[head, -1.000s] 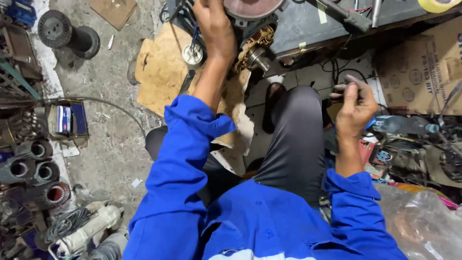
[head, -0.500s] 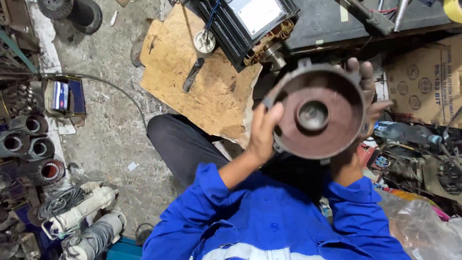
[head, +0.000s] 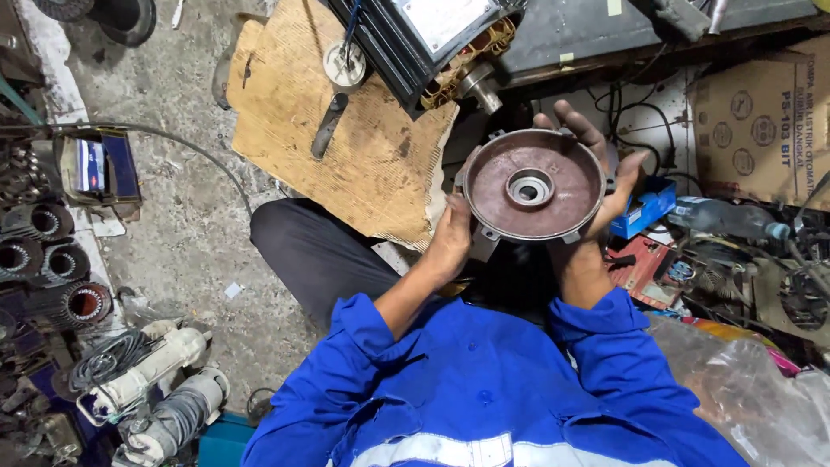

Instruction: Reassembling a motor by fitting the end casing and using a hammer and rod for alignment.

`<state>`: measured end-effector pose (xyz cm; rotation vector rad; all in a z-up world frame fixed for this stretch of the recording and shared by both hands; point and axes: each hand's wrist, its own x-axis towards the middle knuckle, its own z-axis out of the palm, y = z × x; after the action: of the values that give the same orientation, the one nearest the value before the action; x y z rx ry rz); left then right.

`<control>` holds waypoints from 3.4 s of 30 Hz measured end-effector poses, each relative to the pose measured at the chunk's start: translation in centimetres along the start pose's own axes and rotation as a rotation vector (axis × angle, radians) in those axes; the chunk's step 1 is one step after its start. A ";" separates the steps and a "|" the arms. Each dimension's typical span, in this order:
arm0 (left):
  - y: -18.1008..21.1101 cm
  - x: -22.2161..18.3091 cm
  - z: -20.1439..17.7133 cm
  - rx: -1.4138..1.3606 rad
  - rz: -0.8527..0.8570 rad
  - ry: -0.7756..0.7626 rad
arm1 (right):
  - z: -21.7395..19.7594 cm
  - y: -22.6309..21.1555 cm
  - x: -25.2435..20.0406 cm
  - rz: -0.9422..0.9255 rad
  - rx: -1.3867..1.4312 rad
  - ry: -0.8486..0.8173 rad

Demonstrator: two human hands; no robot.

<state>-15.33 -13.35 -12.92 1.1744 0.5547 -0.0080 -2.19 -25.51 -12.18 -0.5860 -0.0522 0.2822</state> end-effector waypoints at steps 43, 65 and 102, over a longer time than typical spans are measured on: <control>9.0 4.9 1.6 -0.640 -0.145 0.103 | 8.7 1.0 8.2 0.285 -0.942 0.340; 8.6 4.3 1.6 -0.605 -0.082 0.142 | 9.0 1.8 8.7 0.242 -0.898 0.145; 7.6 7.1 3.1 -0.635 0.064 0.379 | 4.8 1.3 9.3 -0.180 -1.098 -0.144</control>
<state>-5.77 -11.04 -8.43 0.5689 0.7797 0.4248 5.83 -19.29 -9.15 -1.6393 -0.4141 0.0973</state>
